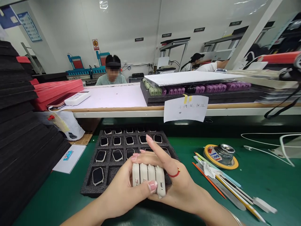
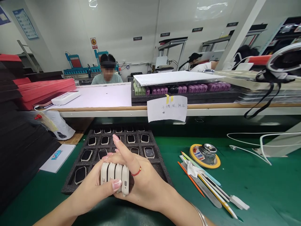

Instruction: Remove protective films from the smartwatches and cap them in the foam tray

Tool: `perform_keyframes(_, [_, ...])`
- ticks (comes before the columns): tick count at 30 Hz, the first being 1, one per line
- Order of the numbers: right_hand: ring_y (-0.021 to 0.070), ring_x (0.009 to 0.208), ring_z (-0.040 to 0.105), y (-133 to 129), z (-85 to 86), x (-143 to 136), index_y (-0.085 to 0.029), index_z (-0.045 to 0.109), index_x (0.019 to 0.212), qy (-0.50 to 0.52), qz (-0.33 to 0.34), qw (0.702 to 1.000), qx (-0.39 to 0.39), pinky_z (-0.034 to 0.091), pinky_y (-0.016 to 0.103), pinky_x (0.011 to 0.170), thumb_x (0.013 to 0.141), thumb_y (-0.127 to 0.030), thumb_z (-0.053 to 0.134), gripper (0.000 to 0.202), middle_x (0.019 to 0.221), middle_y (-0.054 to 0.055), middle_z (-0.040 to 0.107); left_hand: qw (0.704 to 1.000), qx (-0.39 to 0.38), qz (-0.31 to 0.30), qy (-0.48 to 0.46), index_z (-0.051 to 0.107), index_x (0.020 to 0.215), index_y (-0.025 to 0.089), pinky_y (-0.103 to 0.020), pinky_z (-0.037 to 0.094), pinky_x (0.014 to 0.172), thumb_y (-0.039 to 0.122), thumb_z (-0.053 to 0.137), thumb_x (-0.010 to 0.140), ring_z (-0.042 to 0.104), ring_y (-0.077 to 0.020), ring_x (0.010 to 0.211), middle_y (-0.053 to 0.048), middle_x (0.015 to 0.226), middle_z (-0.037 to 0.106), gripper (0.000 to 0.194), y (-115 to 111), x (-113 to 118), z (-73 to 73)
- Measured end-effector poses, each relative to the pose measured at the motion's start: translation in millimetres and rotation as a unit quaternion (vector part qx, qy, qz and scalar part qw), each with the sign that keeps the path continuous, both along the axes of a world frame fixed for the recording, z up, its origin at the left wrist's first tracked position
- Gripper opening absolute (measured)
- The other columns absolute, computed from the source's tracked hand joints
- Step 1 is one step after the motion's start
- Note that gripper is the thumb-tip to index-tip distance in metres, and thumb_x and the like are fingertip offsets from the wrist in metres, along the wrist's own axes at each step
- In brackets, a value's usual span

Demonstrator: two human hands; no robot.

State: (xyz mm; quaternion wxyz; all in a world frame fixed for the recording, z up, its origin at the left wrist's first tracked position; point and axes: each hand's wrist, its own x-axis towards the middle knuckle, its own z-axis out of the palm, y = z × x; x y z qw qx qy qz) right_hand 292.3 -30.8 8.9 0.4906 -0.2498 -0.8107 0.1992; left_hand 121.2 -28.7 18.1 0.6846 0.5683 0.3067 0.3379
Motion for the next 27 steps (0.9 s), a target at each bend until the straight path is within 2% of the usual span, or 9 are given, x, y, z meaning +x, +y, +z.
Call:
perform_keyframes(5, [0.0218,0.119,0.064,2,-2.1,-1,-0.026,0.005,0.158,-0.029,-0.003,0.999,0.033,0.048,0.04,0.109,0.093,-0.026,0.063,0.087,0.126,0.007,0.069,1.0,0.004,-0.001,-0.028,0.056,0.111,0.019,-0.033,0.052,0.083,0.031,0.087,0.064,0.062,-0.0212,0.095,-0.004,0.103,0.065,0.057,5,5,0.5])
perform_keyframes(8, [0.0209,0.122,0.061,2,-2.5,-1,-0.024,0.003,0.158,-0.053,-0.001,0.997,0.062,0.045,0.041,0.112,0.095,-0.025,0.059,0.085,0.129,0.008,0.066,0.999,0.03,0.003,-0.015,0.059,0.106,0.018,-0.033,0.053,0.082,0.027,0.085,0.066,0.063,-0.0209,0.093,-0.003,0.098,0.066,0.048,5,8,1.7])
perform_keyframes(11, [0.0233,0.134,0.051,-4,1.9,3,-0.025,0.003,0.158,-0.089,-0.01,0.992,0.085,0.037,0.047,0.117,0.094,-0.021,0.06,0.086,0.138,0.01,0.061,0.998,0.061,0.024,0.017,0.063,0.106,0.019,-0.034,0.054,0.084,0.024,0.084,0.067,0.065,-0.0228,0.097,-0.003,0.1,0.069,0.045,2,7,4.7])
perform_keyframes(13, [0.0273,0.139,0.045,-9,6.4,7,-0.026,0.004,0.158,-0.094,-0.018,0.993,0.07,0.031,0.051,0.119,0.09,-0.032,0.067,0.093,0.143,0.012,0.056,0.994,0.085,0.049,0.036,0.064,0.11,0.021,-0.034,0.054,0.087,0.022,0.086,0.065,0.066,-0.0239,0.101,-0.003,0.106,0.07,0.05,0,5,6.7])
perform_keyframes(16, [0.0324,0.136,0.048,-14,11.0,15,-0.027,0.01,0.158,-0.002,-0.009,1.0,0.016,0.034,0.052,0.117,0.078,-0.058,0.073,0.107,0.14,0.012,0.057,0.985,0.148,0.061,0.058,0.066,0.111,0.024,-0.032,0.054,0.089,0.019,0.086,0.065,0.067,-0.0236,0.102,-0.003,0.11,0.072,0.05,-2,2,7.5])
perform_keyframes(20, [0.0288,0.126,0.057,-7,11.8,22,-0.031,0.031,0.152,0.14,-0.012,0.983,-0.121,0.045,0.047,0.109,0.092,-0.059,0.054,0.07,0.128,0.009,0.064,0.968,0.232,0.06,0.079,0.066,0.107,0.027,-0.031,0.053,0.094,0.017,0.083,0.07,0.067,-0.0227,0.11,-0.002,0.115,0.073,0.042,-3,0,5.4])
perform_keyframes(23, [0.0262,0.114,0.065,-3,13.0,22,-0.028,0.033,0.151,0.138,0.01,0.954,-0.267,0.051,0.044,0.101,0.095,-0.065,0.041,0.067,0.129,0.011,0.063,0.957,0.274,0.054,0.077,0.064,0.107,0.027,-0.03,0.052,0.096,0.015,0.08,0.073,0.068,-0.0215,0.11,-0.002,0.112,0.074,0.039,-3,0,3.8])
perform_keyframes(25, [0.0252,0.104,0.068,-2,14.7,20,-0.027,0.032,0.151,0.112,0.047,0.932,-0.341,0.052,0.045,0.097,0.093,-0.071,0.037,0.074,0.118,0.01,0.069,0.951,0.295,0.051,0.073,0.064,0.107,0.028,-0.03,0.052,0.097,0.014,0.078,0.075,0.068,-0.0212,0.111,-0.001,0.112,0.075,0.038,-3,0,3.1])
perform_keyframes(27, [0.0255,0.104,0.067,-4,16.3,17,-0.024,0.032,0.151,0.1,0.089,0.911,-0.391,0.051,0.046,0.097,0.089,-0.074,0.043,0.08,0.108,0.008,0.071,0.947,0.31,0.051,0.073,0.063,0.108,0.029,-0.03,0.051,0.098,0.012,0.077,0.076,0.067,-0.0205,0.113,0.0,0.114,0.074,0.038,-3,0,2.2])
